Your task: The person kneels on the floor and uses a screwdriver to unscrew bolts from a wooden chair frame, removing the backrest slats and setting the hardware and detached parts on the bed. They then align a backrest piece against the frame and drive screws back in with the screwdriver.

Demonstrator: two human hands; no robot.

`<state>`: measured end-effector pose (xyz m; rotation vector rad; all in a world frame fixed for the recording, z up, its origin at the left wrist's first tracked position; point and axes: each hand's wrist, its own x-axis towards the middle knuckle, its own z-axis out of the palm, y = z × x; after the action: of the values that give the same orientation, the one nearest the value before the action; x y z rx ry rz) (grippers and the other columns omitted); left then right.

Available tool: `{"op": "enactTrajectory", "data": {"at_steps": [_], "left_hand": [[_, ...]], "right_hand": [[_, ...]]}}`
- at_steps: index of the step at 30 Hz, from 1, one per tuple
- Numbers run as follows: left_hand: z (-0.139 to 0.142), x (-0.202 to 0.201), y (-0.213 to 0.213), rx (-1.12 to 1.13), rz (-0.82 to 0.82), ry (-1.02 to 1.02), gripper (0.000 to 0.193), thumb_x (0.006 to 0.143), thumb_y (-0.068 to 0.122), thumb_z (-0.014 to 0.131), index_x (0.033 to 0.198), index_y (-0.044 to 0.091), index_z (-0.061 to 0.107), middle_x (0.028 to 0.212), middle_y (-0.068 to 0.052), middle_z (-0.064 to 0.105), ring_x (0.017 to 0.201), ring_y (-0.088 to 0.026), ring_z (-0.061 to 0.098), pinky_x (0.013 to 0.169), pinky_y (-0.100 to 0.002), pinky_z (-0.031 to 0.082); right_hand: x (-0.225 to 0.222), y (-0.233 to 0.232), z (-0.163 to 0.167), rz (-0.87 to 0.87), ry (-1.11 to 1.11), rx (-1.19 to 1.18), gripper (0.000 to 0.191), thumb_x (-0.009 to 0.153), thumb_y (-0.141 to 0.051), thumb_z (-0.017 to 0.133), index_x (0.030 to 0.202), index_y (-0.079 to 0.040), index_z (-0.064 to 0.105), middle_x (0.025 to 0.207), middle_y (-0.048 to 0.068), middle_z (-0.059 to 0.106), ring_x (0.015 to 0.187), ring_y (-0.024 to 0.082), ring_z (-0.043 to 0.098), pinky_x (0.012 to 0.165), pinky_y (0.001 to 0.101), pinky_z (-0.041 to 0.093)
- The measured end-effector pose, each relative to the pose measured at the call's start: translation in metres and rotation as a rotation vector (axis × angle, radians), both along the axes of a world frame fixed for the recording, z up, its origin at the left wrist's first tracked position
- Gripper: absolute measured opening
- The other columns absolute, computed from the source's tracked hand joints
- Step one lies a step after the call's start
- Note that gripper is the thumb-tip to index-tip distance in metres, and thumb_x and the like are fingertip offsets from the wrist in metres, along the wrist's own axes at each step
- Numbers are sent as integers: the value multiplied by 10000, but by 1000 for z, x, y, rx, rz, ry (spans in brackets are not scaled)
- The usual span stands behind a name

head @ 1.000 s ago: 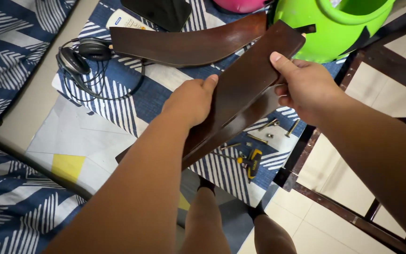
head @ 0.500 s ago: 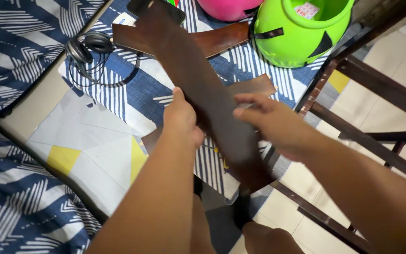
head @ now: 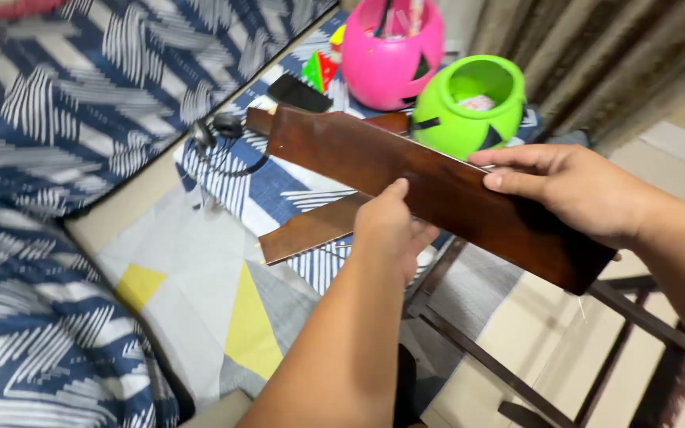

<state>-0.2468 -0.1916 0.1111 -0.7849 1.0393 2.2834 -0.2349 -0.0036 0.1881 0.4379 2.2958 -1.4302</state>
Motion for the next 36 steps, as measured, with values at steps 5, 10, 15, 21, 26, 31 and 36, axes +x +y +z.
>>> {"op": "enactTrajectory", "data": {"at_steps": [5, 10, 15, 21, 26, 31, 36], "left_hand": [[7, 56, 21, -22, -104, 38, 465, 981, 245, 519, 1398, 40, 521, 1389, -153, 621, 1207, -338, 632, 1043, -474, 512], [9, 148, 49, -78, -207, -13, 425, 963, 278, 542, 1362, 134, 566, 1327, -82, 641, 1118, -245, 561, 970, -440, 458], [32, 214, 93, -51, -271, -131, 411, 956, 233, 561, 1347, 111, 598, 1359, -66, 637, 1229, -279, 583, 1018, -466, 493], [53, 238, 180, -51, -283, -49, 399, 929, 243, 583, 1311, 133, 624, 1322, -33, 625, 1198, -264, 572, 988, -438, 523], [67, 236, 265, -179, -327, 38, 363, 915, 286, 613, 1262, 181, 632, 1280, -25, 630, 1144, -226, 538, 881, -424, 498], [65, 243, 359, -305, -337, -44, 554, 910, 381, 654, 1418, 324, 441, 1357, 37, 599, 1240, -212, 528, 874, -480, 462], [61, 253, 425, -279, -220, 13, 810, 795, 373, 744, 1509, 172, 417, 1286, -83, 692, 1136, -260, 655, 758, -446, 526]], "right_hand": [[74, 19, 3, -97, 44, 48, 418, 900, -251, 719, 1313, -188, 730, 1122, 11, 776, 968, 115, 660, 899, 305, 522], [181, 34, 1, -165, 25, 15, 502, 792, -109, 795, 1290, -130, 730, 1149, 32, 767, 965, 123, 678, 911, 288, 519], [258, 80, 24, -321, -128, -159, 503, 842, -66, 745, 1335, -137, 682, 1162, 86, 822, 872, 265, 750, 772, 438, 603], [277, 156, 47, -348, -32, -44, 437, 849, -83, 741, 1285, -102, 716, 1108, 56, 804, 898, 147, 723, 811, 315, 576], [276, 232, 36, -455, 39, -215, 452, 846, -38, 703, 1296, -75, 718, 1122, 83, 793, 889, 176, 720, 799, 331, 578], [282, 301, 6, -530, 128, -321, 507, 811, 53, 664, 1307, -53, 659, 1155, 113, 781, 940, 206, 734, 820, 339, 594], [287, 346, -3, -459, 146, -197, 477, 825, 45, 671, 1291, -54, 670, 1144, 74, 763, 983, 170, 720, 853, 307, 577]]}}
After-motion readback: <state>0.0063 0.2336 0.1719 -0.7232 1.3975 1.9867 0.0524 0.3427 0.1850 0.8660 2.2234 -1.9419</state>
